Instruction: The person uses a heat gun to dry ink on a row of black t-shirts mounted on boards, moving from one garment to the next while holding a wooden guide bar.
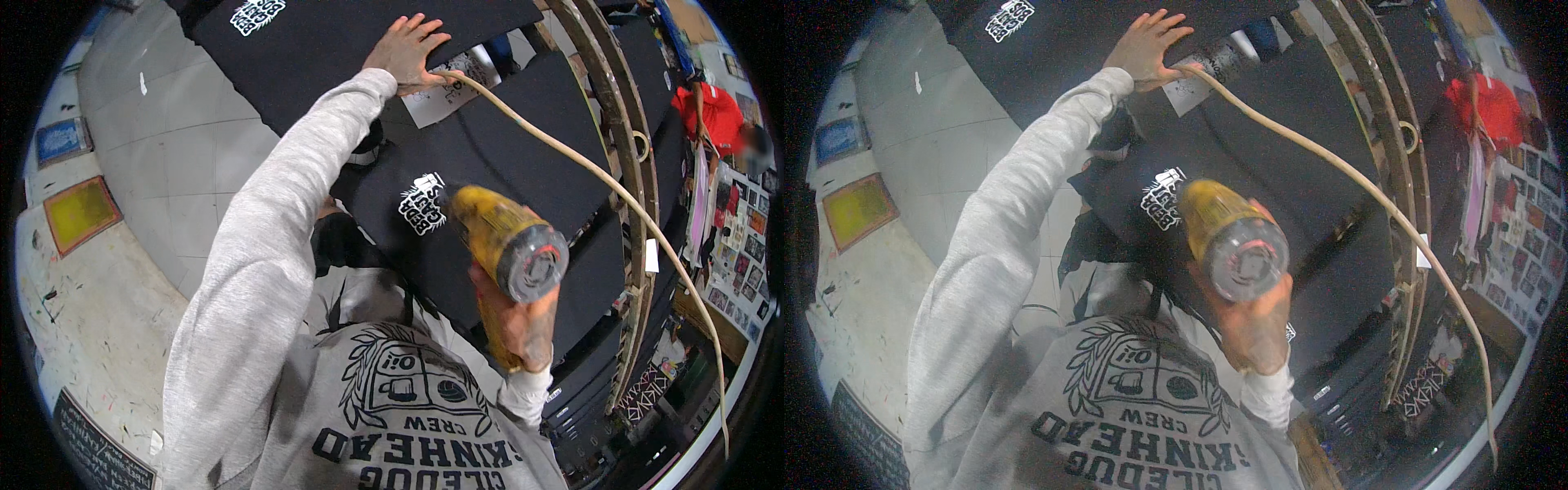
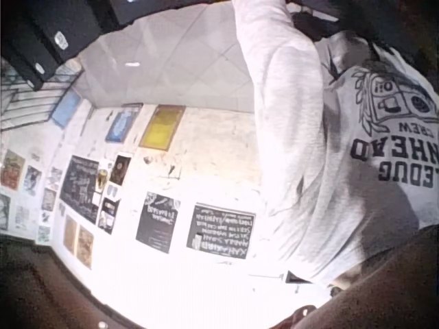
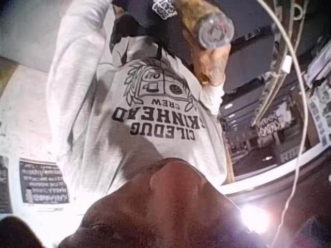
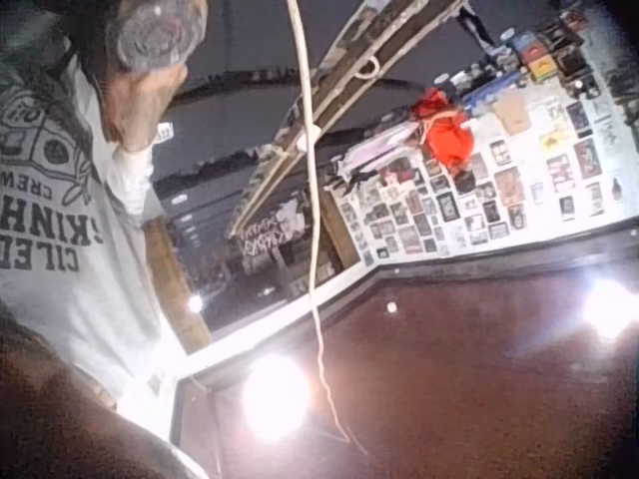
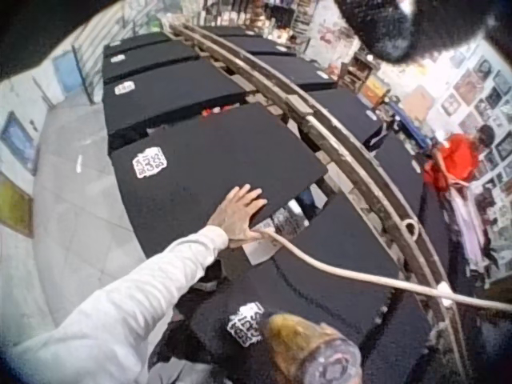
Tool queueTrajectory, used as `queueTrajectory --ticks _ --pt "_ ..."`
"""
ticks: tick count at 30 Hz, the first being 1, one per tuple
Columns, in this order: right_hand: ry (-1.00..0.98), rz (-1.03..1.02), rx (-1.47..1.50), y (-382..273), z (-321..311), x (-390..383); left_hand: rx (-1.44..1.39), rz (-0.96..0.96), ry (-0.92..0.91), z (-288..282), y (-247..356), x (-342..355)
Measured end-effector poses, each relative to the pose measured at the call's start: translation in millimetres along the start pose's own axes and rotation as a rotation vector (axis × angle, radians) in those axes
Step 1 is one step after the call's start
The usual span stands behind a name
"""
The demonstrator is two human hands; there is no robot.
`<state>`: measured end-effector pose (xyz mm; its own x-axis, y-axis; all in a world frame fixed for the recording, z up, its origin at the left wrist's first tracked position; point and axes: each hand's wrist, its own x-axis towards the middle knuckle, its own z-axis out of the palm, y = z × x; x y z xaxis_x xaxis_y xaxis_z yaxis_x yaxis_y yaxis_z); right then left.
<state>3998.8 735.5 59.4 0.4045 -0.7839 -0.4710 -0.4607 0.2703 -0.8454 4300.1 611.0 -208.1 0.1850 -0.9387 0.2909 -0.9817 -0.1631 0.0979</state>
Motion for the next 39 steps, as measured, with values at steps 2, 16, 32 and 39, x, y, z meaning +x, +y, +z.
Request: queueTrajectory --ticks 2,16,32,39 --pt "-0.015 0.025 0.016 -0.5 -2.4 -6.4 0.011 0.011 0.016 1.8 -0.4 0.0" --pt "-0.027 -0.113 -0.432 2.7 1.3 19.0 -0.034 -0.002 0.046 -3.3 -6.1 -0.8" --pt "0.109 0.117 0.081 21.8 -15.4 -27.3 -0.104 0.007 0.035 0.8 -0.3 0.9" --pt "0.084 0.206 0.248 27.5 -18.4 -26.5 -0.087 0.003 0.053 3.5 -2.7 -5.3"
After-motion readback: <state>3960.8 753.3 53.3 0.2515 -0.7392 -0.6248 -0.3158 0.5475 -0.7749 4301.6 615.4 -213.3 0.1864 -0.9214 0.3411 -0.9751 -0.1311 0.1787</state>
